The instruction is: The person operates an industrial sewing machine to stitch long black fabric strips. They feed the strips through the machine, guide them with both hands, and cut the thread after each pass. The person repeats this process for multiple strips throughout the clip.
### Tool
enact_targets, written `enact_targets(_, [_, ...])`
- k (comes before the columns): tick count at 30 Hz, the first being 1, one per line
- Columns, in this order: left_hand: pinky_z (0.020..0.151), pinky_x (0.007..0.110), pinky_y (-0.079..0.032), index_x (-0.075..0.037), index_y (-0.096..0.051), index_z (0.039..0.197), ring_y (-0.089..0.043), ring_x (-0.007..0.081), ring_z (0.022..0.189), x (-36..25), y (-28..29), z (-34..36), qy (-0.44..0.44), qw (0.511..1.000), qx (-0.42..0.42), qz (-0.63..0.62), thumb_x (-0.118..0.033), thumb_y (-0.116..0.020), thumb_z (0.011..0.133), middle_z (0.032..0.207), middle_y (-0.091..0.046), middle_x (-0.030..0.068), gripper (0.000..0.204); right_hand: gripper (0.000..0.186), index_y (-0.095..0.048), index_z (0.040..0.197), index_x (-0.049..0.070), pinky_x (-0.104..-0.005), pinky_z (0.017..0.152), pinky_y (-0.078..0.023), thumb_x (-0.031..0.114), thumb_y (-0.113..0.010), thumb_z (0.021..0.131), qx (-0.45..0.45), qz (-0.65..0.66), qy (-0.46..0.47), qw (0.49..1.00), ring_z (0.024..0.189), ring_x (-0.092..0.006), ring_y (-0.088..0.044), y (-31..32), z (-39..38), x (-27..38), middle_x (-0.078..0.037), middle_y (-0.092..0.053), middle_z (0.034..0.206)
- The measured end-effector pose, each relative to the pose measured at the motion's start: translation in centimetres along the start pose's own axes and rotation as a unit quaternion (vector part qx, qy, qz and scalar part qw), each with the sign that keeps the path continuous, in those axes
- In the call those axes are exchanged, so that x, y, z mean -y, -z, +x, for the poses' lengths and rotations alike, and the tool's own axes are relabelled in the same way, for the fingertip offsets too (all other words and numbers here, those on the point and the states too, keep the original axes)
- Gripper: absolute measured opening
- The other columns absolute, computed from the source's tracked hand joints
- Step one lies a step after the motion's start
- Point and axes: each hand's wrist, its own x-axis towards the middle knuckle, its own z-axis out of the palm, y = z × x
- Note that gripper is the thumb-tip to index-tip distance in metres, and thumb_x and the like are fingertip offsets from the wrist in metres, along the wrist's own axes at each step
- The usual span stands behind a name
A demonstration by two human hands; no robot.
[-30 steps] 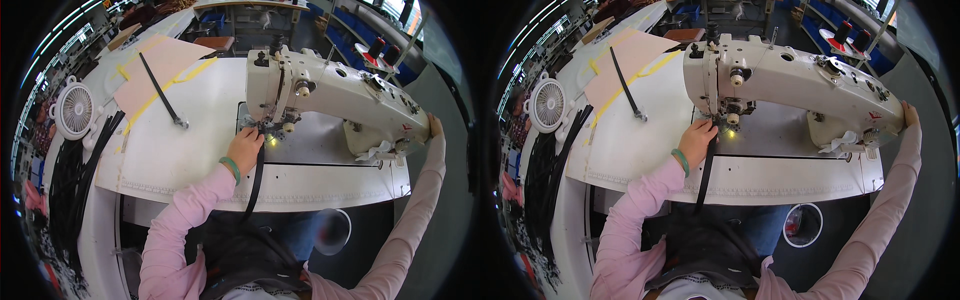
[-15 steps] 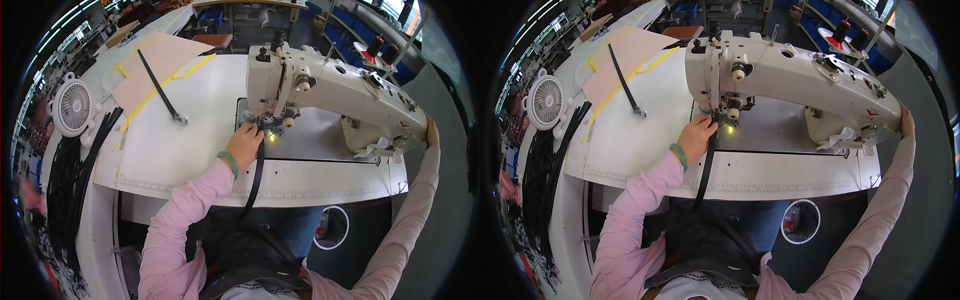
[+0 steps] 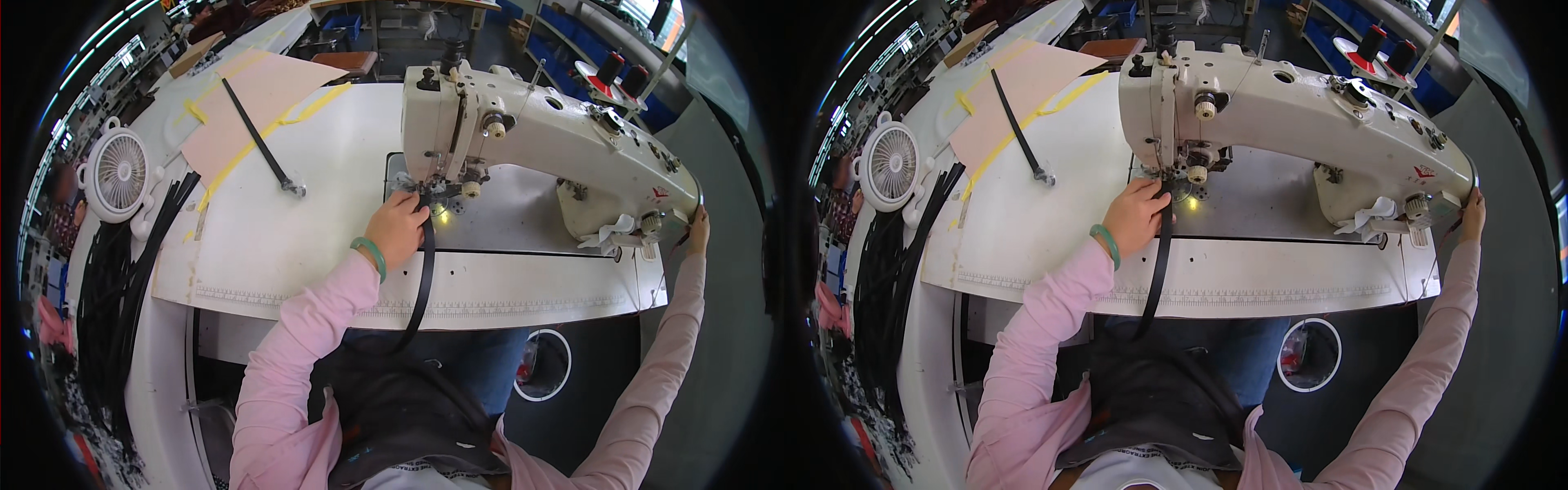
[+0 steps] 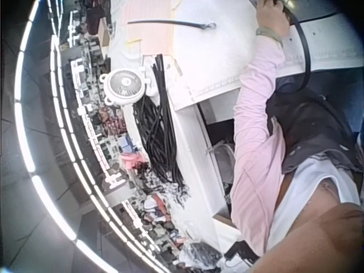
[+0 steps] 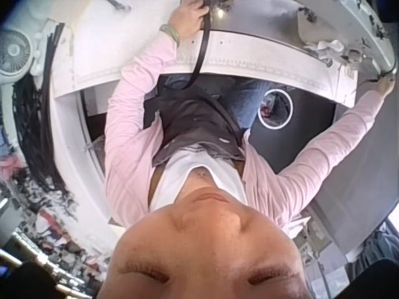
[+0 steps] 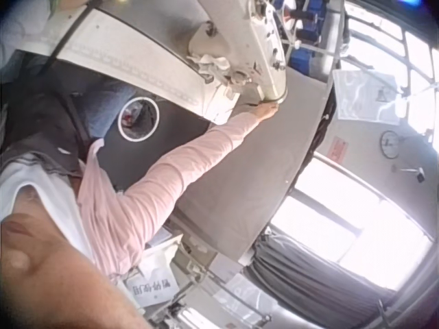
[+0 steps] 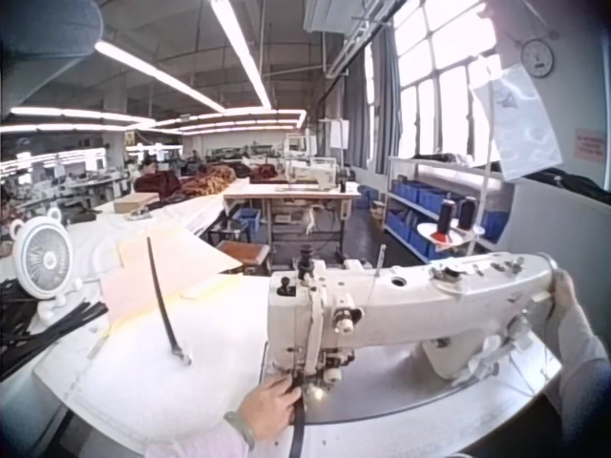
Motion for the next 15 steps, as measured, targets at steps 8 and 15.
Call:
enact_targets(8, [0.092,0.034,-0.041,-0.002,-0.064,0.096,-0.048,0.0286,0.106,0.3,-0.1,-0.2,0.03,0.999,-0.004,-0.039,-0.011,-0.062,0.068,0.109,-0.057,0.017,0.029,0.038,-0.053,0.103,0.003,-0.0245,0.067,-0.043,0.038,-0.044,0.093,-0.105,0.114,0.074,0.985,0.078,-0.0113,-0.052,-3.3,-2.3,-3.8,-0.004,-0.057,0.091])
enact_targets(15, [0.093,0.034,-0.04,-0.003,-0.064,0.097,-0.048,0.028,0.107,0.3,-0.1,-0.2,0.011,1.0,0.012,-0.013,-0.012,-0.062,0.069,0.109,-0.057,0.0168,0.03,0.051,-0.054,0.106,0.0,-0.0296,0.073,-0.045,0.046,-0.04,0.091,-0.043,-0.092,0.049,0.994,0.081,-0.0195,-0.057,-1.2,2.0,-2.8,-0.011,-0.06,0.089])
